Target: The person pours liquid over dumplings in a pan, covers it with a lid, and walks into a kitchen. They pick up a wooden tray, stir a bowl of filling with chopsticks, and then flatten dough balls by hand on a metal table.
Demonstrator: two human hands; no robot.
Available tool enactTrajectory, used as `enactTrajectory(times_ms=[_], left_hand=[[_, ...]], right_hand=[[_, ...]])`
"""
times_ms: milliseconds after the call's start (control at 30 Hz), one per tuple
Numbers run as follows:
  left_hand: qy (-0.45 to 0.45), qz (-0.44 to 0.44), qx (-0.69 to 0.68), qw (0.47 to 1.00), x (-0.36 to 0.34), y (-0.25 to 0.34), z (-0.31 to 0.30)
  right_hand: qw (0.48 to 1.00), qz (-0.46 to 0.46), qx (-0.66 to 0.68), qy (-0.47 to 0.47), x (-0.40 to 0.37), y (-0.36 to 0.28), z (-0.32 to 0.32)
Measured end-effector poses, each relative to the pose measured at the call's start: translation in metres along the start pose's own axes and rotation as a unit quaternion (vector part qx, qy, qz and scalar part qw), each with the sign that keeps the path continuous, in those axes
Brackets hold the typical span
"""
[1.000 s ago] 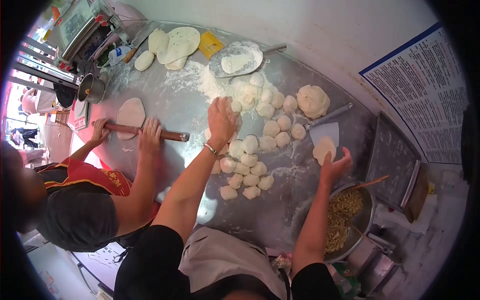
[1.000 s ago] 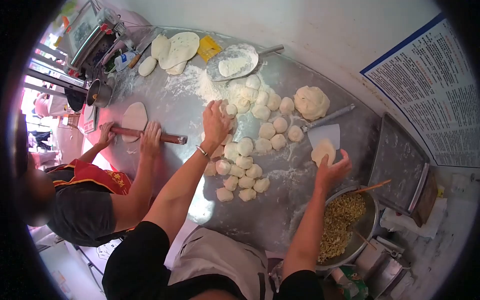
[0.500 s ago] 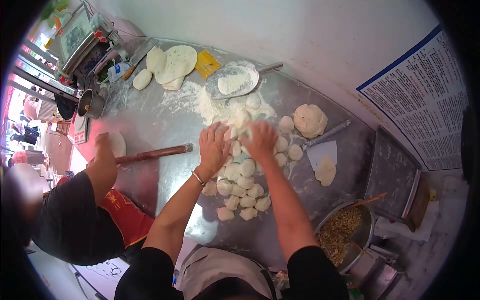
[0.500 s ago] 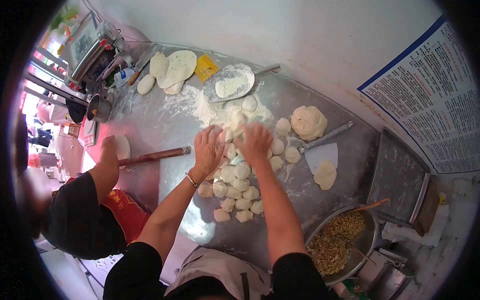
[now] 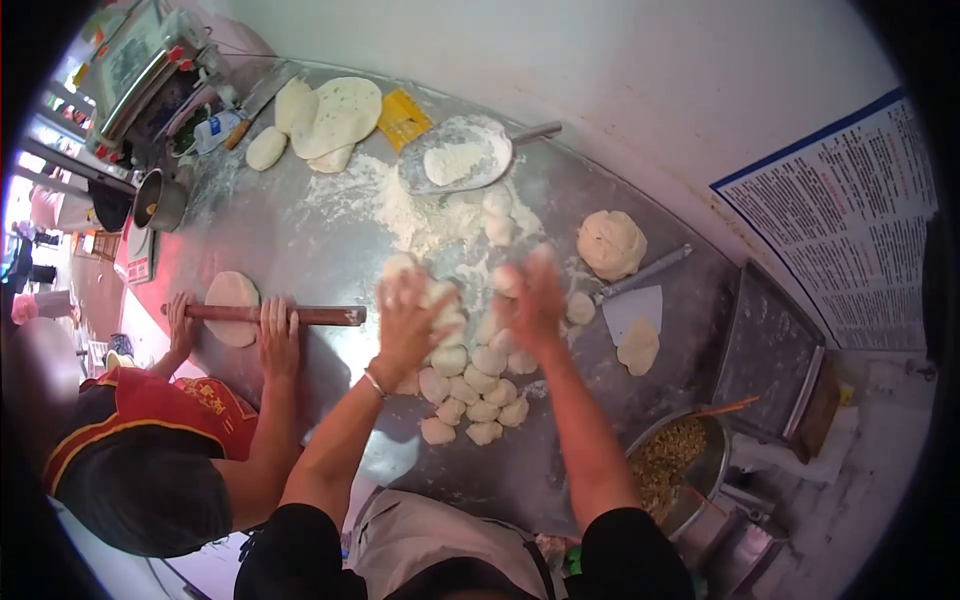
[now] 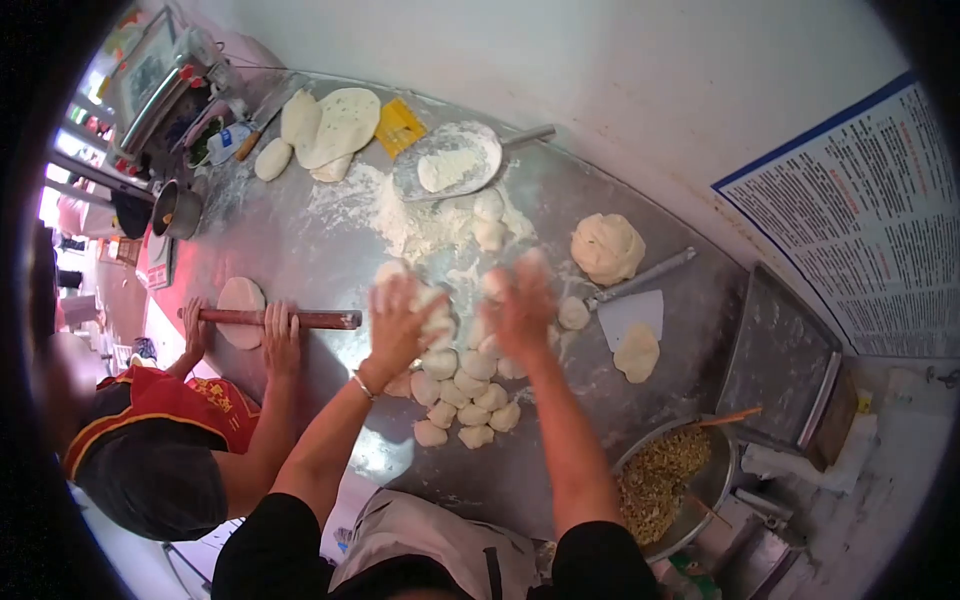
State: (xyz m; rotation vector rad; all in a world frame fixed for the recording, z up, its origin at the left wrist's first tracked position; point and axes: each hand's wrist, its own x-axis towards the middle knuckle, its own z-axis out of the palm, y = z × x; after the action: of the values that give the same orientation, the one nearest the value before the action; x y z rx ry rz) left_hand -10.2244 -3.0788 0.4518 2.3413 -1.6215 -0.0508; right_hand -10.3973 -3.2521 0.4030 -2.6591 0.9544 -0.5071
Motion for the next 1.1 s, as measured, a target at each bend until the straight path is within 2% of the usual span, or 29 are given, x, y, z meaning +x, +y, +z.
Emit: enactTrajectory(times_ms=[33,67,133,167,233,267,333,400,433,467,567,633,667,767,833,867,900,933,967,1067,1100], left_hand=[[-0.027,-0.035,0.036,0.998,0.002,-0.005,-0.008],[-0.030,-0.080,0.006,0.996,-0.001,-0.009,-0.006],[-0.081,-0.065,-0.061,0.993,-0.022,0.004,-0.002],[-0.109,-0.031,-0.058,0.992,-0.037,0.018,-0.006],[-0.189,0.027,-0.074,0.979,-0.040,0.028,-0.019],[-0.160,0.035,-0.054,0.985,-0.036,0.024,-0.017],[-0.076,0.056,-0.008,0.995,-0.004,0.010,-0.002],[-0.012,0.005,0.028,1.000,0.029,-0.003,0.013],[0.002,-0.037,0.037,0.999,0.043,-0.006,0.014],[0.016,-0.079,0.047,0.996,0.047,-0.006,0.014],[-0.045,-0.101,-0.055,0.992,0.028,0.007,0.010],[-0.078,0.045,0.009,0.996,-0.017,0.020,0.005],[-0.144,0.071,0.001,0.987,-0.038,0.030,-0.011],[-0.222,0.128,-0.116,0.960,-0.089,0.029,-0.006],[-0.194,0.156,-0.050,0.967,-0.083,0.016,-0.010],[-0.190,0.151,-0.016,0.970,-0.067,0.003,-0.005],[-0.116,0.112,0.003,0.987,-0.049,-0.005,-0.001],[-0.038,0.073,0.025,0.996,-0.029,-0.012,0.001],[-0.036,0.039,0.048,0.997,-0.006,-0.018,-0.001],[-0.021,-0.054,0.055,0.997,0.010,-0.005,0.008],[-0.015,-0.089,0.045,0.995,0.006,0.002,0.013]], right_hand=[[0.996,-0.002,0.008,-0.094,-0.013,-0.032,-0.023],[0.982,-0.005,0.016,-0.187,-0.029,-0.059,-0.052],[0.984,-0.021,0.028,-0.172,-0.083,-0.054,-0.061],[0.986,-0.032,0.037,-0.160,-0.092,-0.048,-0.059],[0.996,-0.025,-0.038,-0.071,-0.076,-0.014,-0.055],[0.996,-0.020,-0.074,-0.034,-0.069,-0.001,-0.053],[0.994,-0.056,-0.081,-0.054,-0.022,0.019,-0.044],[0.997,0.045,-0.057,-0.005,0.028,0.018,-0.016],[0.994,0.098,-0.043,0.012,0.032,0.007,-0.005],[0.996,0.091,-0.015,-0.008,0.026,-0.010,0.002],[0.993,0.062,0.048,-0.085,-0.017,-0.046,-0.011],[0.987,0.020,0.048,-0.150,-0.067,-0.062,-0.039],[0.983,-0.005,0.037,-0.180,-0.092,-0.062,-0.054],[0.987,-0.048,0.004,-0.151,-0.149,-0.045,-0.071],[0.991,0.011,-0.018,-0.135,-0.133,-0.017,-0.072],[0.994,0.021,-0.061,-0.094,-0.119,-0.001,-0.067],[0.993,0.026,-0.105,-0.049,-0.095,0.014,-0.056],[0.993,0.073,-0.088,-0.013,-0.061,0.019,-0.048],[0.990,0.119,-0.072,0.023,-0.035,0.022,-0.043],[0.992,0.099,-0.082,0.011,-0.017,-0.007,-0.006],[0.997,0.067,-0.028,0.006,-0.027,-0.031,-0.013]])
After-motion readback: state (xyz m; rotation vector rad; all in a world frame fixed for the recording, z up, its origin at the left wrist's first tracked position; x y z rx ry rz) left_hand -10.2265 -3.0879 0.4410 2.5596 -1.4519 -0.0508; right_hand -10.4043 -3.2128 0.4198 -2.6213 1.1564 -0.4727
